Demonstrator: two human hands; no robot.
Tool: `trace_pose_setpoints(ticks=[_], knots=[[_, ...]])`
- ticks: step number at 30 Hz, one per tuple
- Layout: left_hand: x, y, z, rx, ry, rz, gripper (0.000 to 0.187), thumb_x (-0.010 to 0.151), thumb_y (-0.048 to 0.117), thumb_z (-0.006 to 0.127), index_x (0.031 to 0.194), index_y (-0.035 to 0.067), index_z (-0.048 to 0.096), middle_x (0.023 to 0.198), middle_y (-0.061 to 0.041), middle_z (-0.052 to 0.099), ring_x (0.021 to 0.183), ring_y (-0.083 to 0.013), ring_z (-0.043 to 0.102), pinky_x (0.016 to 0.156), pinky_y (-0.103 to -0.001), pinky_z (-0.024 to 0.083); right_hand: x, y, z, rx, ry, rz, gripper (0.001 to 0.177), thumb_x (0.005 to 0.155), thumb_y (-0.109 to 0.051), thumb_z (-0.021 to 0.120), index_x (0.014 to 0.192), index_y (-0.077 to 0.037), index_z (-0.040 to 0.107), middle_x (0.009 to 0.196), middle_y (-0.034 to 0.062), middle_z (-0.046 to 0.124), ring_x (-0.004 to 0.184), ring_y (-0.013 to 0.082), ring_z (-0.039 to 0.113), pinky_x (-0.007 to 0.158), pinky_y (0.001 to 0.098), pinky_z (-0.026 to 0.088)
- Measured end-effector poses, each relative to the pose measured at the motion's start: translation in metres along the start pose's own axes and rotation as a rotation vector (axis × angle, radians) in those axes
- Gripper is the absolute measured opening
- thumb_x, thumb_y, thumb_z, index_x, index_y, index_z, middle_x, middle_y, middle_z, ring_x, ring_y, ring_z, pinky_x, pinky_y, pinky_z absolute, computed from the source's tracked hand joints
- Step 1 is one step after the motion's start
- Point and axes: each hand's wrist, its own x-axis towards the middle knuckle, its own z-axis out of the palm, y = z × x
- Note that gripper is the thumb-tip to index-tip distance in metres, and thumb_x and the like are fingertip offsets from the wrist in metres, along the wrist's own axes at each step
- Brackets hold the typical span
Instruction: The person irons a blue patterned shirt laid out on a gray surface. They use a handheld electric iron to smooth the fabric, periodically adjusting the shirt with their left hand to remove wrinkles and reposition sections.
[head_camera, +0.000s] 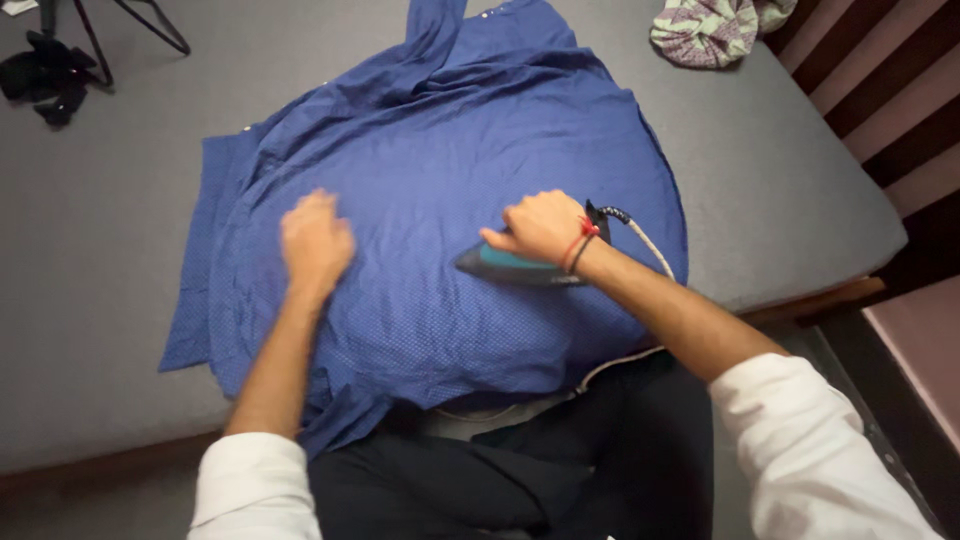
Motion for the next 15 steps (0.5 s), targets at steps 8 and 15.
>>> trace_pose_setpoints(ticks=[8, 15], knots=[[0.028, 0.086, 0.053, -0.009, -0.142, 0.151, 0.064, 0.1, 0.051, 0.049, 0.148, 0.007, 0.053, 0.156, -0.019, 0.047, 0.145, -0.0374, 0.039, 0.117, -0.055, 0.027, 0.082, 0.029, 0.034, 0.002, 0.149, 0.223, 0.057, 0.093, -0.056, 0.058, 0.082, -0.005, 0.08, 0.082, 0.0211, 0.074, 0.075, 0.0396, 0.074, 0.068, 0.0505, 0.059], [0.032, -0.004, 0.03, 0.058, -0.115, -0.089, 0.069, 0.103, 0.053, 0.048, 0.153, 0.006, 0.049, 0.161, -0.02, 0.041, 0.149, -0.0382, 0.033, 0.12, -0.055, 0.022, 0.148, 0.093, 0.051, -0.062, 0.092, 0.393, 0.058, 0.097, -0.056, 0.056, 0.096, -0.003, 0.08, 0.091, 0.0219, 0.076, 0.085, 0.0406, 0.074, 0.074, 0.0506, 0.06]])
